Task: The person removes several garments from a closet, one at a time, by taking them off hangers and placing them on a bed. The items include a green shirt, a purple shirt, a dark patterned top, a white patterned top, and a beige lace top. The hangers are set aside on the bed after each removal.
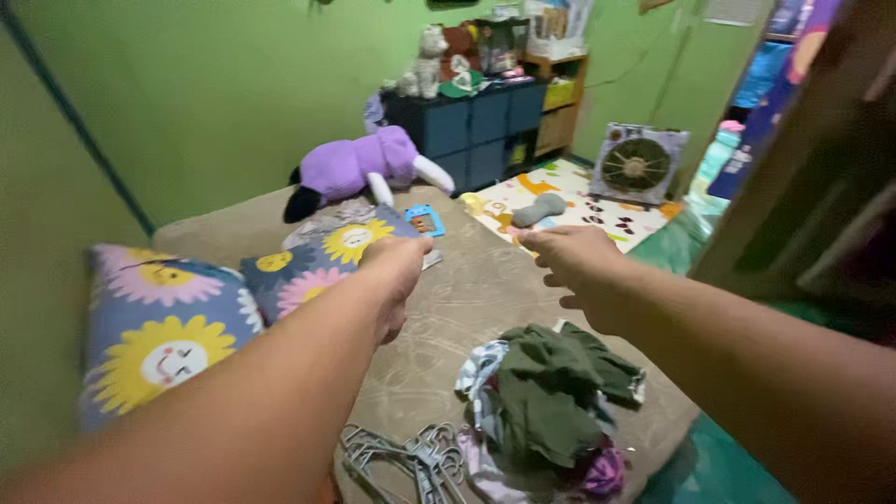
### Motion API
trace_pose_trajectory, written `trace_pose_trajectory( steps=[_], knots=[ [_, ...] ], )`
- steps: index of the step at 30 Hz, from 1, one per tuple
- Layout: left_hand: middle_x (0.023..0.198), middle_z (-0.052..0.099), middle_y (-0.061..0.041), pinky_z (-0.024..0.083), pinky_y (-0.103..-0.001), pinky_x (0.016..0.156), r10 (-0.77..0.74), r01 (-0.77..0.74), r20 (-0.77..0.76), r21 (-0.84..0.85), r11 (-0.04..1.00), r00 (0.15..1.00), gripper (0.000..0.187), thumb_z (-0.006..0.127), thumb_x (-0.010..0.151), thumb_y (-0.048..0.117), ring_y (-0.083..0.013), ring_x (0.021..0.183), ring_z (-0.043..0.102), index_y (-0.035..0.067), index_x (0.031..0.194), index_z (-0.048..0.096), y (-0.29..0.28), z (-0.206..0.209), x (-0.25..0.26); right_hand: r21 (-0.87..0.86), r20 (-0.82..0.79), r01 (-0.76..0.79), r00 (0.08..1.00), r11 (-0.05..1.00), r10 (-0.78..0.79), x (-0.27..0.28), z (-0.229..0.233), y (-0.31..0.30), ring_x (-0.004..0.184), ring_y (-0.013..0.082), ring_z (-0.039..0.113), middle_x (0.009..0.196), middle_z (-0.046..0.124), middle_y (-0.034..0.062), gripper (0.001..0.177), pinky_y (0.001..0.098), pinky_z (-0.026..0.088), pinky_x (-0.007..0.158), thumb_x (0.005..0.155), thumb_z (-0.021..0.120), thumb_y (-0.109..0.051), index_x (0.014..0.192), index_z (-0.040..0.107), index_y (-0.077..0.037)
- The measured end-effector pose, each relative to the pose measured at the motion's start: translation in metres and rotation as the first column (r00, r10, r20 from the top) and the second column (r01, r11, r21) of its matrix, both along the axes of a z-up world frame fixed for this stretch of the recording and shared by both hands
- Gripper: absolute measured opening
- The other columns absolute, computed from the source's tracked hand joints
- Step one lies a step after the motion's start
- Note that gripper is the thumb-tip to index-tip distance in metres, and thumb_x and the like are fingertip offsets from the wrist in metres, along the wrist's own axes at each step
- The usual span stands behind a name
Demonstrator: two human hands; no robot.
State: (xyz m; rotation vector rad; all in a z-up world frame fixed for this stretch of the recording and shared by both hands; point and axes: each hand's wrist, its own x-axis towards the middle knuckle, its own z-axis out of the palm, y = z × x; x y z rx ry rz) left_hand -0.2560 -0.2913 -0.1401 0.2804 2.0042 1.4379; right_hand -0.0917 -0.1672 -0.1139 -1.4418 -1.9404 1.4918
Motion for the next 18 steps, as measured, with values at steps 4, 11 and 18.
trace_pose_trajectory(
  steps=[4,11,18],
  knots=[
    [0.161,0.042,-0.018,0.042,-0.057,0.111,-0.053,0.052,0.061,0.013,0.999,0.997,0.075,0.062,0.092,0.051,-0.0389,0.144,0.045,0.014,0.154,0.042,0.030,0.013,0.019,-0.059,-0.058,0.102,0.993,0.993,-0.105,0.024,0.006,0.021,0.143,0.0326,0.050,0.152,0.055,0.0110,0.064,0.0542,0.040,0.116,0.094,0.058,-0.050,0.150,0.051,-0.019],
    [0.143,0.053,-0.016,0.046,-0.056,0.110,-0.188,0.189,0.101,-0.003,0.982,0.977,0.077,0.052,0.089,0.065,-0.0342,0.132,0.055,0.020,0.151,0.044,0.082,0.021,0.059,-0.175,-0.142,0.272,0.944,0.946,-0.298,0.076,0.015,0.053,0.137,0.0346,0.054,0.147,0.059,0.0136,0.065,0.0559,0.044,0.113,0.098,0.050,-0.054,0.152,0.047,-0.018],
    [0.143,0.054,-0.012,0.041,-0.059,0.114,-0.342,0.338,0.096,0.051,0.940,0.935,0.080,0.054,0.088,0.065,-0.0322,0.139,0.047,0.016,0.151,0.043,0.128,0.026,0.102,-0.222,-0.175,0.389,0.886,0.894,-0.429,0.132,0.031,0.063,0.136,0.0379,0.054,0.152,0.051,0.0176,0.069,0.0578,0.051,0.106,0.099,0.048,-0.055,0.157,0.036,-0.020]
  ],
)
